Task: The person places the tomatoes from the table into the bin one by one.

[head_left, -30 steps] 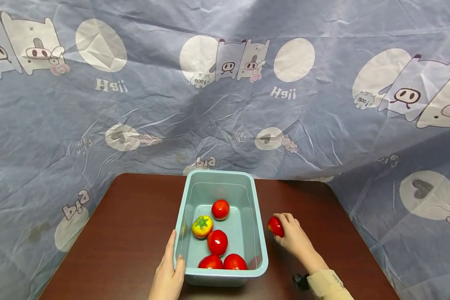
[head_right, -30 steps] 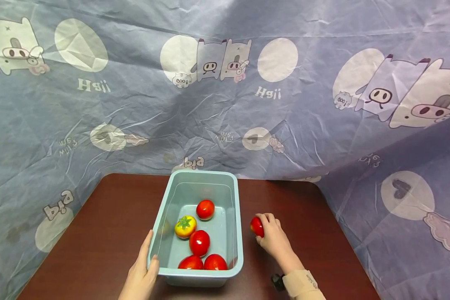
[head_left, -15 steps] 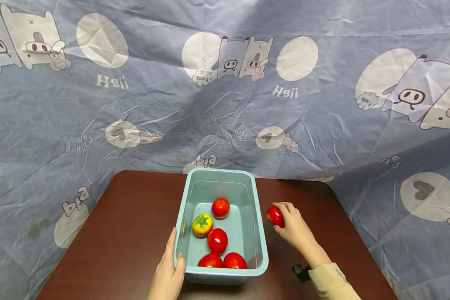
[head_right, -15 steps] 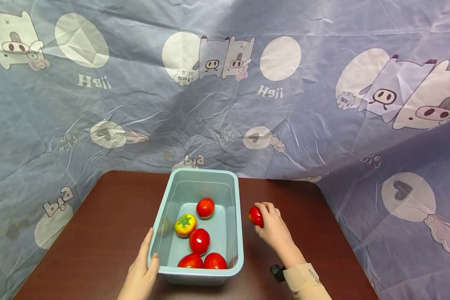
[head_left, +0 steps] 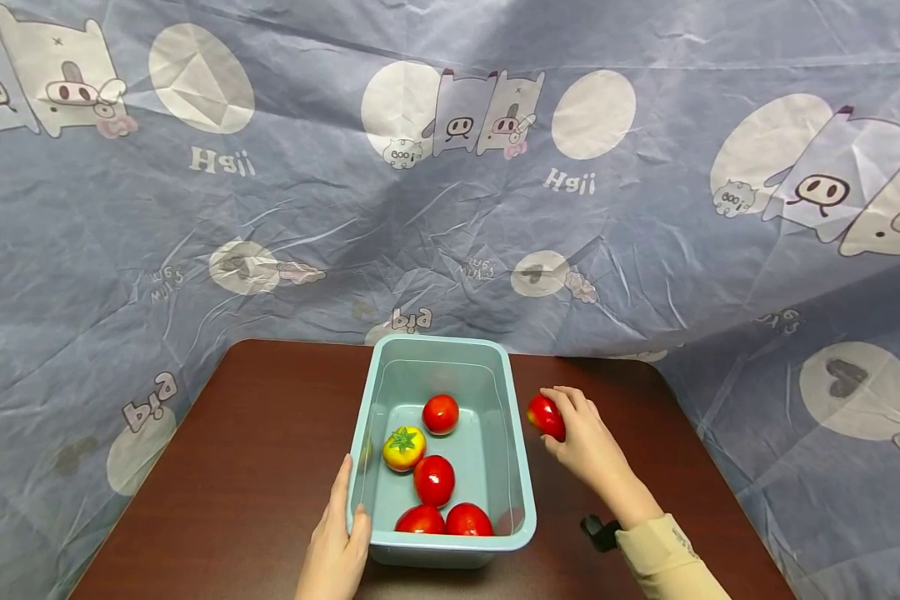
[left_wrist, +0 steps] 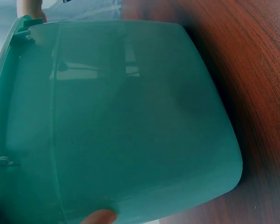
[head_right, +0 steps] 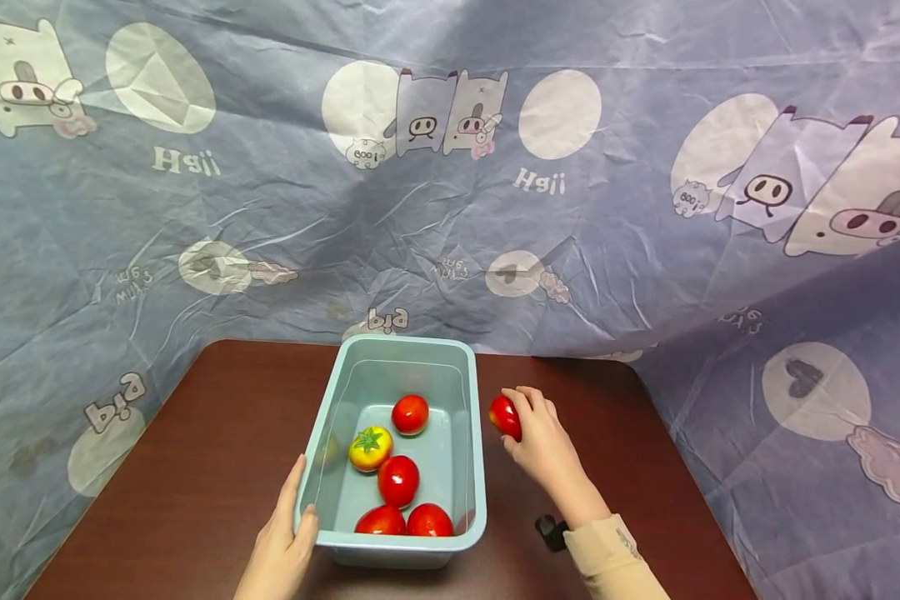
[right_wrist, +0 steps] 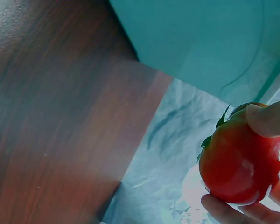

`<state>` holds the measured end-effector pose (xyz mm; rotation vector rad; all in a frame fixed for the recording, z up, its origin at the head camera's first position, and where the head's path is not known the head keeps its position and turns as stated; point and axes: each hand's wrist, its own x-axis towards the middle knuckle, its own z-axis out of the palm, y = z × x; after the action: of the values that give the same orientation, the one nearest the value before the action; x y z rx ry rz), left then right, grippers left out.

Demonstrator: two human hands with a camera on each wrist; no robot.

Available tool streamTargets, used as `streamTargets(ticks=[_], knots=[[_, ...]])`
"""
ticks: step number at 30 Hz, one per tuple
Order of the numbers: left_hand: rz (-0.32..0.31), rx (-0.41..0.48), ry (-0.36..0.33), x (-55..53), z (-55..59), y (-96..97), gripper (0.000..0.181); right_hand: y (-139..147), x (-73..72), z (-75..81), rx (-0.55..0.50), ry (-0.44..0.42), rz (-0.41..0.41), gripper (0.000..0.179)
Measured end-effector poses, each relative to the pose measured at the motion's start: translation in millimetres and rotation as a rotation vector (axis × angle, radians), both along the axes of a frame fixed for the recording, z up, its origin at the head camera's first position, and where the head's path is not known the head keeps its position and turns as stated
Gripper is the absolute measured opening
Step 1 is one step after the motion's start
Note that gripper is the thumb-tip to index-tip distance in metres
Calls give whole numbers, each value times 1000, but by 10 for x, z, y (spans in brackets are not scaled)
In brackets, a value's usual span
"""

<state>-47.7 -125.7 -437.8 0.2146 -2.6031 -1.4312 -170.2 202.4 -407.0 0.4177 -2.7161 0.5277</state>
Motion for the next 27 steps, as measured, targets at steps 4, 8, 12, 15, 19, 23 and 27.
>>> streamTargets(ticks=[4,8,12,15,19,23,27], knots=[[0,3,-5,-2,2,-1,64,-36,-11,58,-9,21,17,68],[1,0,1,-2,2,2,64,-54,-22,97,-15,38,28,68],[2,1,-5,-4,9,8,64,-62,-23,136,-14,49,34,68],[2,2,-13,-6,11,7,64,-78,-17,174,-12,71,44,68],[2,1,-20,-6,9,3,64,-111,-6,235,-16,93,61,67],[-2,-2,-22,-4,9,4,64,-160,6,288,-26,100,75,68],[-2,-5,-8,-4,2,9,64,-220,19,315,-39,115,97,68]])
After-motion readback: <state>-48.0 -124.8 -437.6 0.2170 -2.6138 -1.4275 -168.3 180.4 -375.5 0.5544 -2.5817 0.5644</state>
